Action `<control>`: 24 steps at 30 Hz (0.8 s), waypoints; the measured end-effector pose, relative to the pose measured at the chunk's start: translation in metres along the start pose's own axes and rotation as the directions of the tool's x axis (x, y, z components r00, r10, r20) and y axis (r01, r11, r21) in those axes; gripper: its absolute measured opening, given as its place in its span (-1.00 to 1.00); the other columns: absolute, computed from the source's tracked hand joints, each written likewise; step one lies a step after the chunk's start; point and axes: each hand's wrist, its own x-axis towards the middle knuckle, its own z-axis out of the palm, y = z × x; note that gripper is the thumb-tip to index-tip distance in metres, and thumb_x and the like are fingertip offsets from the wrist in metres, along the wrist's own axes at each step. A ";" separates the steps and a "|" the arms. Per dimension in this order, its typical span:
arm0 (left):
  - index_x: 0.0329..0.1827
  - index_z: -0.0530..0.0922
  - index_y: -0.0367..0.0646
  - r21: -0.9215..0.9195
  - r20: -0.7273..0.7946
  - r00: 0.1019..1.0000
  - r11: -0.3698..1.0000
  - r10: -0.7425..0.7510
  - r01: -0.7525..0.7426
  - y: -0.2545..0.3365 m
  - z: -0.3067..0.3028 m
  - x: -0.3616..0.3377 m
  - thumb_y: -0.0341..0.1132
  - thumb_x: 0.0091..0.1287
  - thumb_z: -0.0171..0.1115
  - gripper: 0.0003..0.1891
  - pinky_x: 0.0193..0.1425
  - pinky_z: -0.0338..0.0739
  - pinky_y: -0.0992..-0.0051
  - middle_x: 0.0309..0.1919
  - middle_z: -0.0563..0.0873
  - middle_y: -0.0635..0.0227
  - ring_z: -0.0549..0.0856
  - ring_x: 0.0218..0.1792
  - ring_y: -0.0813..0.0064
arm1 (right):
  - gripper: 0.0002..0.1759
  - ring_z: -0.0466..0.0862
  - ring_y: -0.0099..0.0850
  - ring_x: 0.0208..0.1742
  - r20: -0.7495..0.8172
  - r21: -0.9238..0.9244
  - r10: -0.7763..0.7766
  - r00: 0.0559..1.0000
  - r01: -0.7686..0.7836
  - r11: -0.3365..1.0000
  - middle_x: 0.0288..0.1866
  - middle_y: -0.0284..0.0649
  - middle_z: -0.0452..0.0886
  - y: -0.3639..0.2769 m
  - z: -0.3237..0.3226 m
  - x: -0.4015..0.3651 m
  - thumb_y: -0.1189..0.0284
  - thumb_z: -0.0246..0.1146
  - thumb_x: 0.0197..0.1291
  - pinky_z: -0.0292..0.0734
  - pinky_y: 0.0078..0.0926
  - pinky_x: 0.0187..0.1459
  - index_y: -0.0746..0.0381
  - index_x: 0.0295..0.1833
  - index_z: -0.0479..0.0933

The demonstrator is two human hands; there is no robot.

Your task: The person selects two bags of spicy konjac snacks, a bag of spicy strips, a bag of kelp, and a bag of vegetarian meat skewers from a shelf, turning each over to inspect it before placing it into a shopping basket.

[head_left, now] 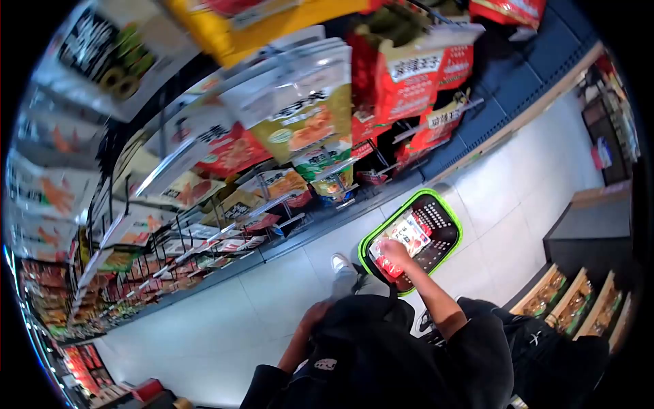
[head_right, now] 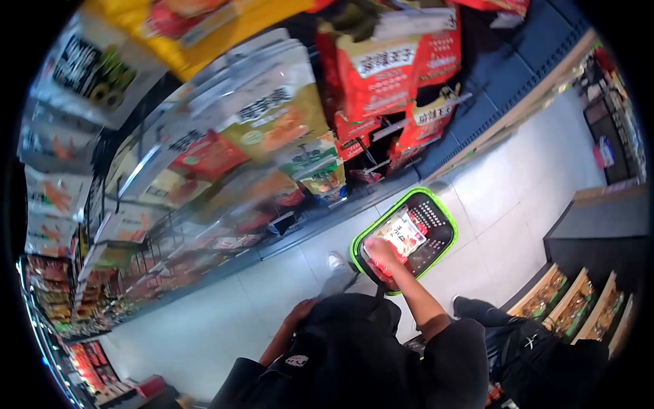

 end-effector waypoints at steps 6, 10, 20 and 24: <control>0.02 0.52 -0.26 -0.176 -0.069 0.949 0.932 0.308 -0.316 -0.058 -0.016 0.012 -0.07 0.42 -0.19 -0.55 0.17 0.33 0.32 -0.04 0.62 0.02 0.56 0.02 0.13 | -0.73 0.63 -0.56 -0.17 -0.568 0.247 -0.277 0.775 0.482 0.841 -0.19 -0.23 0.67 -0.230 -0.125 0.049 0.40 0.19 0.23 0.49 -0.59 -0.09 0.28 0.01 0.53; 0.02 0.52 -0.22 0.013 0.022 0.896 0.896 0.443 -0.443 -0.068 -0.033 0.021 -0.13 0.34 -0.09 -0.61 0.15 0.36 0.29 0.00 0.59 0.01 0.55 0.03 0.11 | -0.41 0.56 -0.38 0.01 -0.735 0.197 -0.328 0.594 0.649 0.735 0.01 -0.04 0.55 -0.307 -0.154 0.059 0.38 0.34 0.08 0.45 -0.44 0.04 0.28 0.23 0.34; 0.05 0.55 -0.12 0.186 -0.046 0.965 0.952 0.257 -0.245 -0.054 -0.049 0.020 -0.12 0.31 -0.08 -0.61 0.27 0.31 0.37 0.10 0.55 0.11 0.50 0.15 0.18 | -0.29 0.54 -0.25 0.03 -0.815 0.044 -0.302 0.494 0.574 0.818 -0.03 -0.03 0.52 -0.347 -0.154 0.091 0.23 0.46 -0.10 0.41 -0.35 0.07 0.28 0.13 0.33; 0.08 0.55 -0.13 0.090 -0.088 0.982 0.983 0.169 -0.161 -0.074 -0.040 0.037 -0.10 0.32 -0.04 -0.59 0.30 0.27 0.42 0.15 0.53 0.14 0.47 0.18 0.23 | -0.30 0.55 -0.33 -0.08 -0.808 0.084 -0.293 0.512 0.592 0.802 -0.12 -0.11 0.53 -0.344 -0.158 0.103 0.22 0.48 -0.14 0.45 -0.41 -0.01 0.28 0.09 0.35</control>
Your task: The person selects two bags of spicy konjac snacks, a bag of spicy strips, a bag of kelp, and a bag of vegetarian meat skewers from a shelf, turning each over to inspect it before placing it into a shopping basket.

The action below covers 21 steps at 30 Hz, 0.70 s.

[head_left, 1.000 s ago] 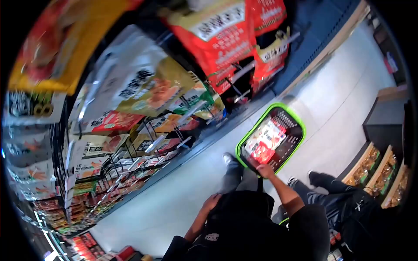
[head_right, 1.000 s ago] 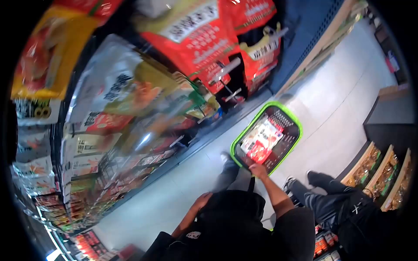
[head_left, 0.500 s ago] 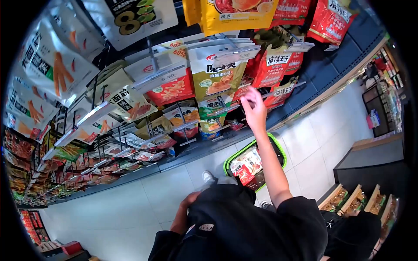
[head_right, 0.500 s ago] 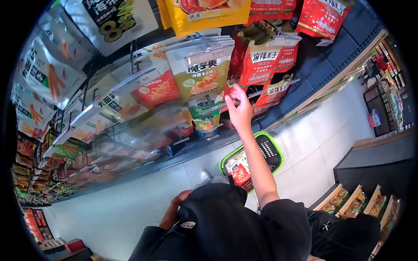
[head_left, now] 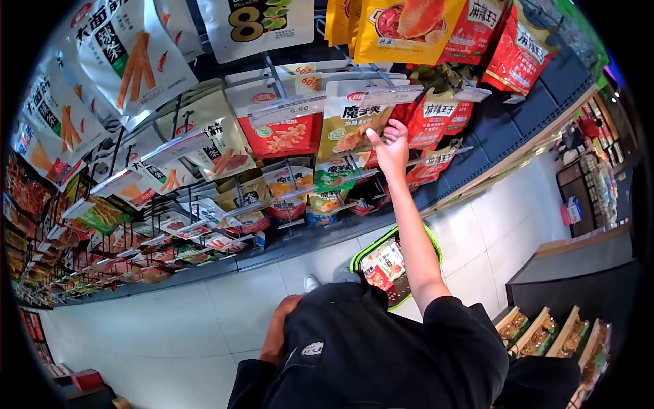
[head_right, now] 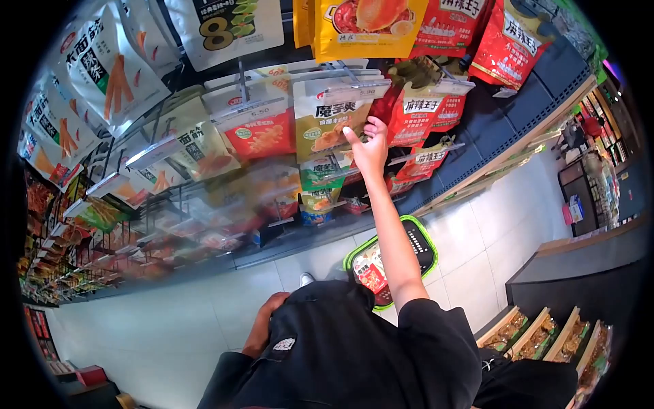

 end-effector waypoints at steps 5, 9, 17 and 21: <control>0.03 0.57 -0.19 -0.175 -0.102 0.992 0.983 -0.074 0.055 -0.027 0.017 0.011 -0.03 0.30 0.01 -0.55 0.22 0.34 0.46 0.05 0.60 0.17 0.54 0.09 0.30 | -0.45 0.55 -0.51 -0.31 0.042 0.006 0.064 0.997 -0.064 0.998 -0.30 -0.22 0.57 0.019 -0.001 0.002 0.24 0.47 -0.10 0.48 -0.55 -0.22 0.32 -0.09 0.42; 0.01 0.58 -0.21 -0.273 -0.142 0.982 0.958 -0.128 0.085 -0.025 0.019 0.001 -0.02 0.28 0.04 -0.54 0.16 0.39 0.46 -0.02 0.65 0.17 0.58 0.03 0.32 | -0.61 0.55 -0.61 -0.35 0.118 0.185 0.103 0.988 -0.124 0.975 -0.35 -0.31 0.59 0.013 -0.005 -0.007 0.33 0.43 -0.01 0.47 -0.64 -0.25 0.32 -0.19 0.45; 0.02 0.57 -0.21 -0.074 -0.114 0.993 0.997 -0.003 -0.005 -0.049 0.020 -0.007 -0.05 0.33 -0.03 -0.56 0.23 0.34 0.44 0.03 0.61 0.14 0.56 0.08 0.28 | -0.65 0.57 -0.64 -0.26 0.279 0.302 0.095 0.955 -0.182 0.936 -0.23 -0.29 0.65 0.011 -0.013 -0.021 0.39 0.39 0.04 0.45 -0.65 -0.22 0.39 -0.13 0.54; -0.01 0.57 -0.20 -0.049 -0.109 0.994 0.999 0.005 -0.010 -0.050 0.017 -0.012 -0.12 0.31 -0.04 -0.60 0.25 0.32 0.38 0.04 0.60 0.09 0.54 0.10 0.19 | -0.71 0.57 -0.64 -0.31 0.310 0.277 0.152 0.938 -0.242 0.930 -0.28 -0.30 0.66 -0.005 -0.023 -0.029 0.41 0.38 0.04 0.46 -0.63 -0.23 0.38 -0.18 0.58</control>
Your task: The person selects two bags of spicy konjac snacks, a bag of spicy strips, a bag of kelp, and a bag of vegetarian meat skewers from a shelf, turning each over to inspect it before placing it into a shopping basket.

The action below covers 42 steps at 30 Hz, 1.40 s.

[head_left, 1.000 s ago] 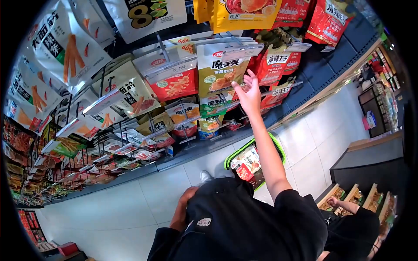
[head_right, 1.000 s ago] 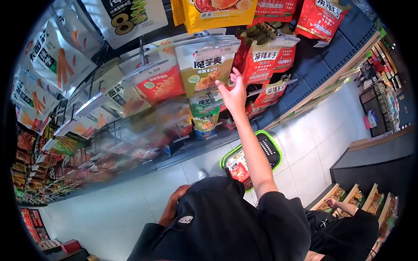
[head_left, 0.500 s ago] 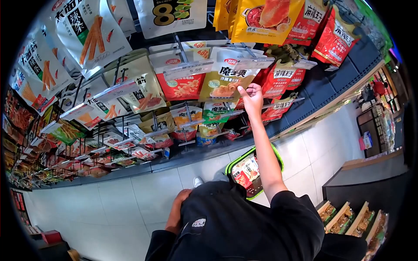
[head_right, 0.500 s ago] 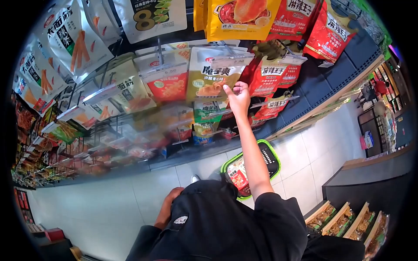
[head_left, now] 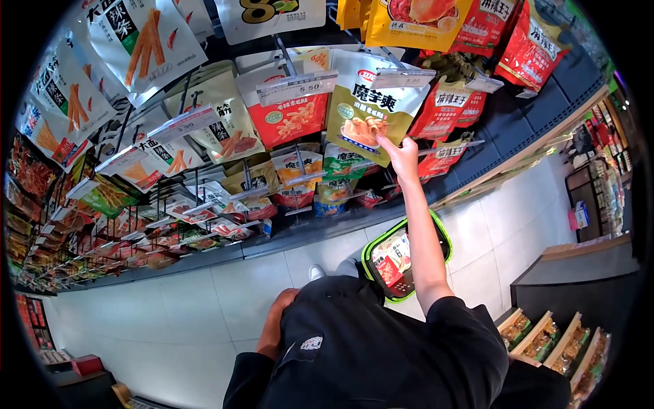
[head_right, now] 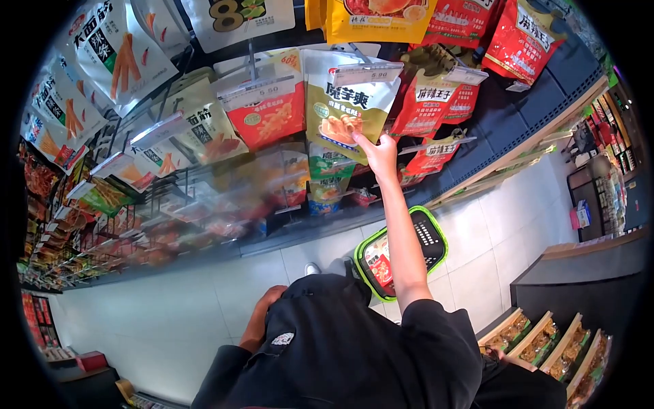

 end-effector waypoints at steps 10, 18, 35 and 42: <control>-0.09 0.57 -0.26 -0.029 -0.193 0.980 0.998 -0.053 0.048 -0.002 -0.015 -0.001 -0.14 0.30 -0.01 -0.63 0.11 0.43 0.35 -0.14 0.67 0.10 0.60 -0.02 0.15 | -0.66 0.60 -0.60 -0.22 0.053 0.188 0.107 0.993 -0.115 0.975 -0.16 -0.25 0.64 -0.058 -0.018 -0.060 0.42 0.34 0.08 0.49 -0.62 -0.18 0.37 -0.05 0.52; 0.10 0.50 -0.28 -0.289 -0.334 0.928 0.955 -0.162 0.063 0.070 -0.055 -0.011 -0.07 0.31 0.09 -0.53 0.07 0.44 0.42 -0.06 0.65 0.13 0.61 0.00 0.28 | -0.64 0.62 -0.55 -0.20 0.066 0.227 0.255 0.965 -0.263 0.938 -0.14 -0.19 0.64 -0.093 -0.036 -0.105 0.48 0.32 0.08 0.51 -0.60 -0.14 0.38 0.00 0.49; 0.00 0.51 -0.37 -0.667 -0.660 0.747 0.515 -0.073 -0.538 0.356 -0.184 -0.154 -0.40 0.31 0.14 -0.74 -0.10 0.50 0.60 -0.17 0.66 0.30 0.61 -0.20 0.64 | -0.59 0.58 -0.54 -0.08 0.523 0.237 0.439 0.731 -0.619 0.748 -0.05 -0.23 0.60 -0.080 0.060 -0.208 0.51 0.29 0.10 0.48 -0.57 -0.01 0.38 0.07 0.43; -0.05 0.52 -0.37 -0.634 -0.746 0.652 0.444 -0.137 -0.633 0.352 -0.181 -0.163 -0.37 0.31 0.14 -0.75 -0.13 0.48 0.62 -0.20 0.66 0.32 0.60 -0.23 0.65 | -0.65 0.54 -0.66 -0.26 0.608 0.100 0.436 0.664 -0.609 0.787 -0.19 -0.34 0.60 -0.089 0.069 -0.202 0.47 0.31 0.10 0.46 -0.67 -0.24 0.33 0.00 0.48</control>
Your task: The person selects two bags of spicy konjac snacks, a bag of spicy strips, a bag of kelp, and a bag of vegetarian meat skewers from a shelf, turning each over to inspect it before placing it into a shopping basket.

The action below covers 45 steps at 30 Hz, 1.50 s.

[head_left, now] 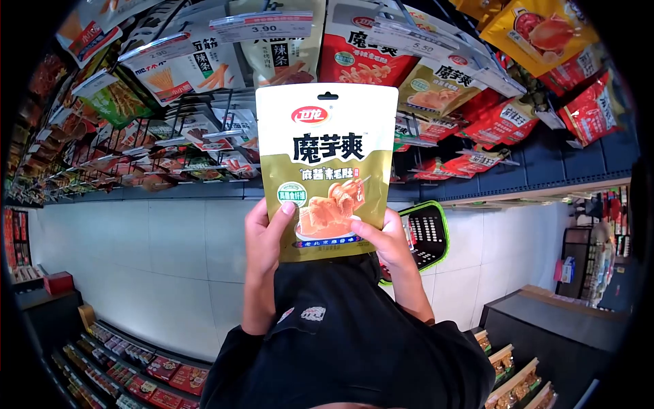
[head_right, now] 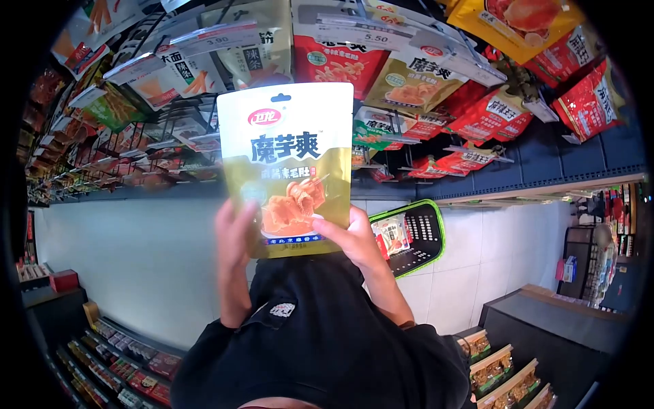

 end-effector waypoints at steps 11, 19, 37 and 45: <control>-0.02 0.52 -0.36 -0.039 -0.008 1.000 0.999 -0.013 0.013 0.006 -0.002 -0.005 -0.36 0.31 0.15 -0.73 -0.12 0.48 0.62 -0.19 0.67 0.31 0.60 -0.22 0.66 | -0.70 0.55 -0.64 -0.30 -0.001 -0.005 0.024 1.000 -0.024 1.000 -0.24 -0.34 0.61 0.000 0.001 0.006 0.46 0.32 0.08 0.45 -0.67 -0.27 0.33 -0.07 0.51; -0.01 0.52 -0.36 -0.074 -0.019 0.999 0.997 -0.033 0.031 0.004 -0.005 -0.006 -0.36 0.31 0.14 -0.73 -0.11 0.48 0.62 -0.18 0.67 0.31 0.60 -0.21 0.66 | -0.65 0.56 -0.64 -0.29 -0.006 0.027 0.057 0.998 -0.057 0.998 -0.20 -0.34 0.61 -0.001 0.005 0.005 0.44 0.34 0.06 0.46 -0.65 -0.29 0.31 -0.03 0.49; 0.01 0.50 -0.37 -0.065 0.011 0.998 0.996 -0.054 0.055 0.003 -0.001 -0.008 -0.36 0.33 0.13 -0.72 -0.08 0.47 0.61 -0.16 0.65 0.31 0.58 -0.18 0.66 | -0.68 0.56 -0.65 -0.30 -0.018 0.032 0.048 0.999 -0.048 0.998 -0.21 -0.34 0.62 -0.002 0.004 -0.001 0.47 0.32 0.08 0.45 -0.67 -0.29 0.31 -0.03 0.51; 0.01 0.50 -0.36 -0.058 0.001 0.999 0.997 -0.053 0.053 0.002 0.002 -0.010 -0.36 0.33 0.13 -0.72 -0.08 0.46 0.61 -0.15 0.65 0.32 0.58 -0.17 0.66 | -0.68 0.57 -0.64 -0.28 -0.029 0.046 0.048 0.998 -0.047 0.998 -0.20 -0.33 0.62 0.000 0.002 -0.004 0.48 0.32 0.08 0.45 -0.67 -0.27 0.32 -0.03 0.50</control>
